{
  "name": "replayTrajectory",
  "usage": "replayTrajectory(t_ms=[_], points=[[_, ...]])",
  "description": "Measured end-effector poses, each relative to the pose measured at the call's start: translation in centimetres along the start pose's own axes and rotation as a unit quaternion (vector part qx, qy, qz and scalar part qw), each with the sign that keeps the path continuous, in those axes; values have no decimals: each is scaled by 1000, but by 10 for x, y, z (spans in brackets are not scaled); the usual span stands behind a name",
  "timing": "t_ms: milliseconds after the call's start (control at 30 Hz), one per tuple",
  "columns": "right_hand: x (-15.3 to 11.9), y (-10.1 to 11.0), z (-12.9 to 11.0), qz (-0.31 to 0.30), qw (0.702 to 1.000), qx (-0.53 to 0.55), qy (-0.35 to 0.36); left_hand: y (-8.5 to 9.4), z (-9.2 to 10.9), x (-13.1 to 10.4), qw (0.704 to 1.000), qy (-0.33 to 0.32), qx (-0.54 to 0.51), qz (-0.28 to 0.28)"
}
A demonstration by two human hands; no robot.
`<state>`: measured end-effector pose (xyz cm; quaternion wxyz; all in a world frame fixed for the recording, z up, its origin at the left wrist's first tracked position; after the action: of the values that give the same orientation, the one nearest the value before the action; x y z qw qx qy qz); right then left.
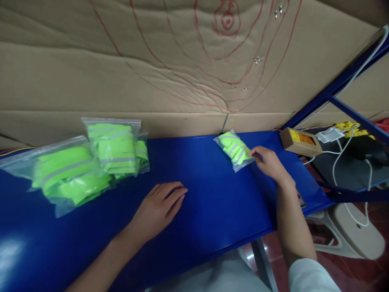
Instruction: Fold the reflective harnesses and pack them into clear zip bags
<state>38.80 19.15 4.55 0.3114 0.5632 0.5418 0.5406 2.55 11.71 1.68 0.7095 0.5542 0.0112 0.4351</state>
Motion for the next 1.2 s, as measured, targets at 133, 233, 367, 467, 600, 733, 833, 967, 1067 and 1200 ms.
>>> replayTrajectory(t_ms=[133,233,367,467,600,733,833,967,1067,1200], points=[[-10,-23,9,-135,990,-43,2,-7,-1,-2,1000,1,-24,-11],[-4,-28,-4,-102,990,-94,10,-11,-5,-1,999,18,-50,-12],[2,-31,-38,-57,995,-69,54,-14,-8,4,981,99,-165,0],[-1,-36,-71,-60,993,-39,95,-25,-7,4,931,217,-292,-11],[-8,-42,-104,-61,981,-123,139,-42,4,1,877,294,-379,-36],[-6,-39,-91,-72,968,-231,68,-47,10,-2,874,289,-385,-62],[-4,-39,-80,-96,959,-263,47,-43,4,-4,889,283,-355,-57],[-3,-44,-85,-105,950,-288,60,-39,-6,-2,898,283,-334,-39],[-3,-49,-91,-105,951,-284,61,-41,-7,-1,900,278,-331,-45],[-3,-45,-86,-117,966,-224,51,-42,-7,-1,909,271,-311,-60]])
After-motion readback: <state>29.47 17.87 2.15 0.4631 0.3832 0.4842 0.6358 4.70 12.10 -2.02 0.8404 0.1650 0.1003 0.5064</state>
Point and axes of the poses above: each hand's wrist, its own x-axis towards the middle knuckle, its own y-axis out of the back of the hand, z = x × y, the point moved 7 cm from there along x, towards the middle knuckle, and after that the axes turned 9 degrees about -x, right-handed, at the moved point
